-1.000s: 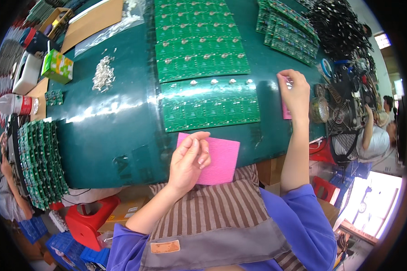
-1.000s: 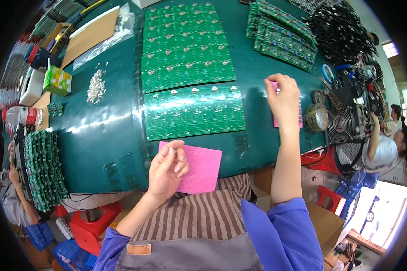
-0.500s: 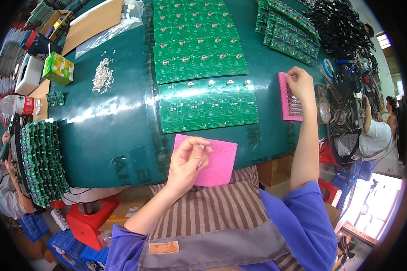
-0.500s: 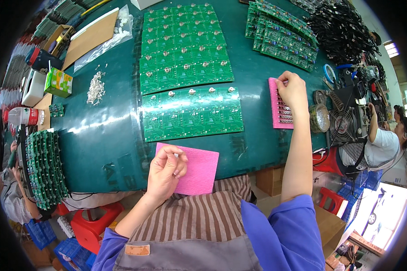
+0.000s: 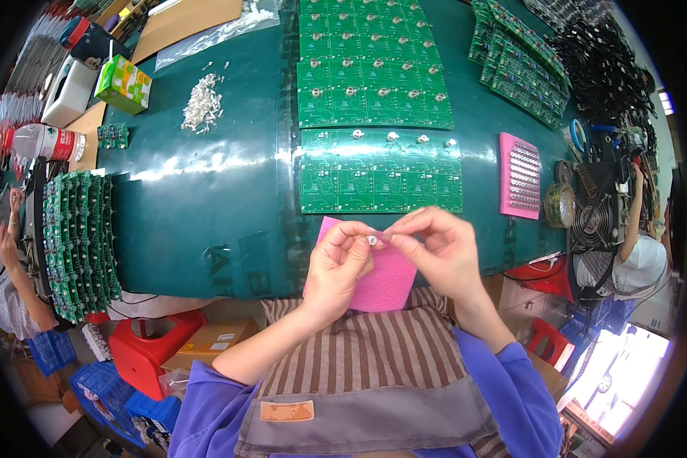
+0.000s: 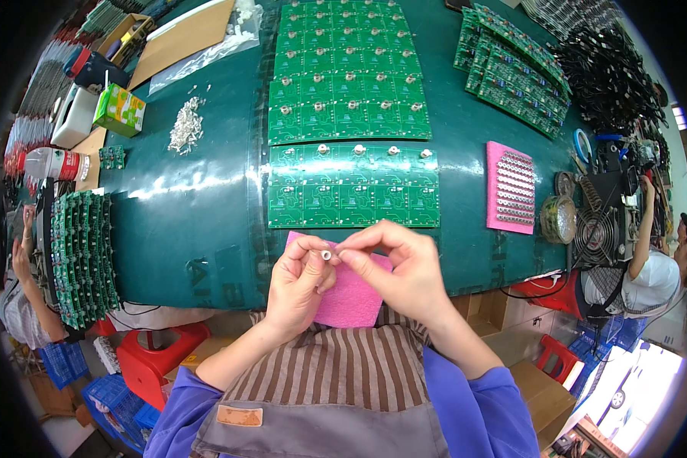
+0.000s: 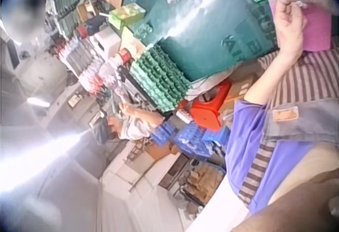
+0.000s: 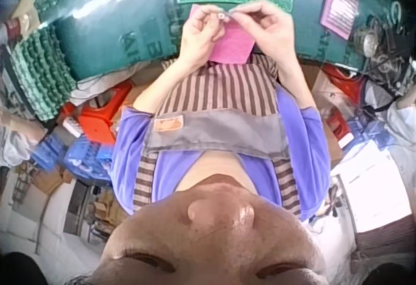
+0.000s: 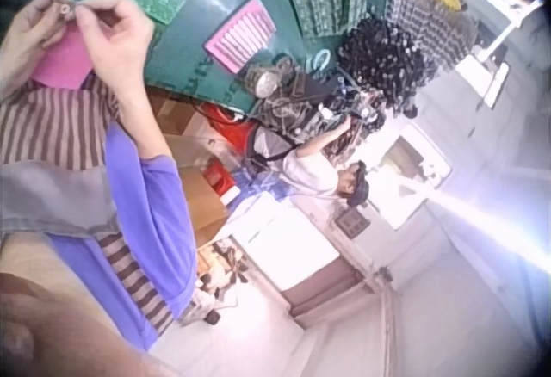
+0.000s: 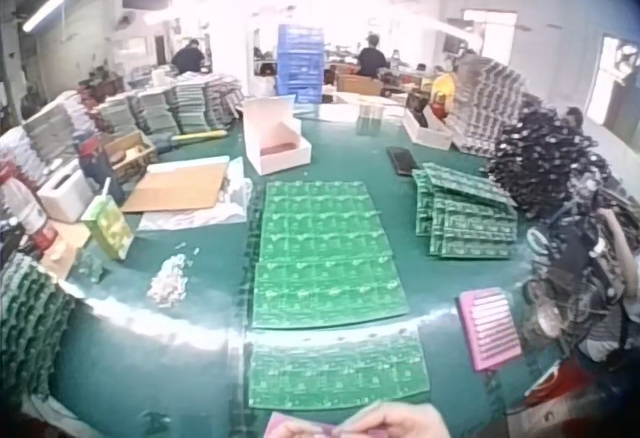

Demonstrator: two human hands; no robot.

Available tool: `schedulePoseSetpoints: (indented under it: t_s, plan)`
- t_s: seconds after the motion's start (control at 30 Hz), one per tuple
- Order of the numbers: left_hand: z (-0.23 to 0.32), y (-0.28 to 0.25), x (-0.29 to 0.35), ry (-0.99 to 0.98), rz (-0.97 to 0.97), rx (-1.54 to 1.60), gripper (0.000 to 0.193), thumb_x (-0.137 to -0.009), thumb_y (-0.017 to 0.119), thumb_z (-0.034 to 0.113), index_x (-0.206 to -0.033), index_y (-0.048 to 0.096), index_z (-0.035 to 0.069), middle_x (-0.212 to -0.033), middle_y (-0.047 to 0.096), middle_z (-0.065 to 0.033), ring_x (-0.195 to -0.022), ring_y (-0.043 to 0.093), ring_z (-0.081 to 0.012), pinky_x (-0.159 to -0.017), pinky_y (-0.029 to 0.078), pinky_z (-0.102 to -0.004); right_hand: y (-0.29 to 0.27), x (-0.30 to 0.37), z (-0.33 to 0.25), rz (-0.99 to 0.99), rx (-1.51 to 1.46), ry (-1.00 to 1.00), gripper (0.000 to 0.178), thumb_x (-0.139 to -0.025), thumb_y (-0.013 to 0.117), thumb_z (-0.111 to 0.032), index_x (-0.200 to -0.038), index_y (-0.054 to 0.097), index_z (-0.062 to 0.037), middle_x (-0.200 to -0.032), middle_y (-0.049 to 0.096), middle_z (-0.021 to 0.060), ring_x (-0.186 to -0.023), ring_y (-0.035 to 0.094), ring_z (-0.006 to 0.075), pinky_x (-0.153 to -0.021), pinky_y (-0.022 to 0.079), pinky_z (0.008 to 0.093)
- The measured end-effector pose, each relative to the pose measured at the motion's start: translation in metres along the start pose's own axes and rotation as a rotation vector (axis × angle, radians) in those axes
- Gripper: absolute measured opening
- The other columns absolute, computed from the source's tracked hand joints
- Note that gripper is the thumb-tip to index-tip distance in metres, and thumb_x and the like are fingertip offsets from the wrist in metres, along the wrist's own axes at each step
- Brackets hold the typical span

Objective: The person assembles electronic components by fitting plastic collars onto diodes and inserting them into circuit boards, then places a piece of cardboard over the board and flips it over.

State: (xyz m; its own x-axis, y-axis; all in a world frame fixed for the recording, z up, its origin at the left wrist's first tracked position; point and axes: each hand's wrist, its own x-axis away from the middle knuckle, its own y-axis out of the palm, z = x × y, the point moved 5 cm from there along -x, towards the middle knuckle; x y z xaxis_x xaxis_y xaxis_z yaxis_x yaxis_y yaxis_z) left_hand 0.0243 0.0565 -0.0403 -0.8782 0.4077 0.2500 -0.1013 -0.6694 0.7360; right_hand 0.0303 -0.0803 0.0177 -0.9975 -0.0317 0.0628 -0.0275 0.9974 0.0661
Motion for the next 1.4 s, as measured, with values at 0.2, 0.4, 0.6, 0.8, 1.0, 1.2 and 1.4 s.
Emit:
schedulePoseSetpoints:
  t_s: [0.2,0.4,0.6,0.8,1.0,1.2,1.4]
  plan:
    - [0.0,0.002,0.001,0.003,0.006,0.024,0.012,-0.092,0.053,0.01,-0.102,0.051,0.004,-0.088,0.059,-0.0023,-0.062,0.041,-0.0023,-0.055,0.034,-0.0175,0.01,0.005,0.016,-0.009,-0.17,0.061,0.009,-0.081,0.062,0.004,-0.09,0.061,0.0042,-0.091,0.062,0.0106,-0.091,0.06,0.0157,-0.083,0.047,0.0284]
    - [0.002,0.003,0.002,-0.003,0.001,0.055,0.015,-0.091,0.055,0.008,-0.105,0.051,0.004,-0.087,0.058,-0.0006,-0.065,0.043,-0.0019,-0.055,0.034,-0.0174,0.01,0.002,0.013,-0.029,0.046,-0.053,0.008,-0.078,0.065,0.003,-0.086,0.063,0.0025,-0.091,0.063,0.0112,-0.091,0.06,0.0169,-0.081,0.047,0.029]
    - [0.004,0.003,0.0,0.023,0.008,0.102,0.022,-0.094,0.046,0.012,-0.115,0.044,0.005,-0.092,0.058,-0.0049,-0.062,0.041,-0.0033,-0.055,0.035,-0.0186,0.011,-0.02,-0.005,-0.075,0.4,-0.16,0.01,-0.073,0.07,-0.002,-0.082,0.067,-0.0014,-0.078,0.066,0.0081,-0.077,0.063,0.0162,-0.07,0.05,0.0278]
    - [0.001,-0.003,-0.002,0.023,-0.097,0.084,0.034,-0.091,0.042,0.006,-0.124,0.038,0.001,-0.115,0.051,-0.0172,-0.08,0.05,-0.0125,-0.072,0.042,-0.0252,0.027,-0.091,-0.023,0.069,0.723,-0.456,0.008,-0.074,0.068,-0.007,-0.079,0.064,-0.0029,-0.077,0.065,0.0087,-0.07,0.063,0.0199,-0.063,0.049,0.0295]
    - [-0.002,0.001,-0.002,0.034,-0.082,0.0,0.03,-0.093,0.042,0.004,-0.123,0.038,0.0,-0.118,0.05,-0.0173,-0.106,0.054,-0.021,-0.089,0.044,-0.0322,0.045,-0.133,-0.011,-0.013,0.874,-0.499,0.007,-0.075,0.067,-0.006,-0.08,0.065,-0.0031,-0.074,0.063,0.0093,-0.068,0.061,0.0218,-0.061,0.049,0.0317]
    - [-0.006,-0.006,0.0,0.018,-0.153,-0.107,0.021,-0.095,0.042,0.009,-0.113,0.048,0.0,-0.11,0.054,-0.0137,-0.082,0.052,-0.0127,-0.074,0.044,-0.0267,0.048,-0.136,-0.004,-0.034,0.885,-0.437,0.006,-0.075,0.067,-0.006,-0.08,0.065,-0.0027,-0.072,0.062,0.0106,-0.067,0.061,0.0219,-0.061,0.05,0.0313]
    - [-0.007,-0.007,-0.001,0.016,-0.137,0.127,0.019,-0.093,0.042,0.007,-0.109,0.051,0.0,-0.106,0.056,-0.0108,-0.075,0.048,-0.0106,-0.071,0.042,-0.0249,0.05,-0.137,-0.005,-0.049,0.893,-0.435,0.006,-0.075,0.067,-0.005,-0.08,0.065,-0.0025,-0.071,0.063,0.0107,-0.067,0.061,0.0216,-0.061,0.05,0.0315]
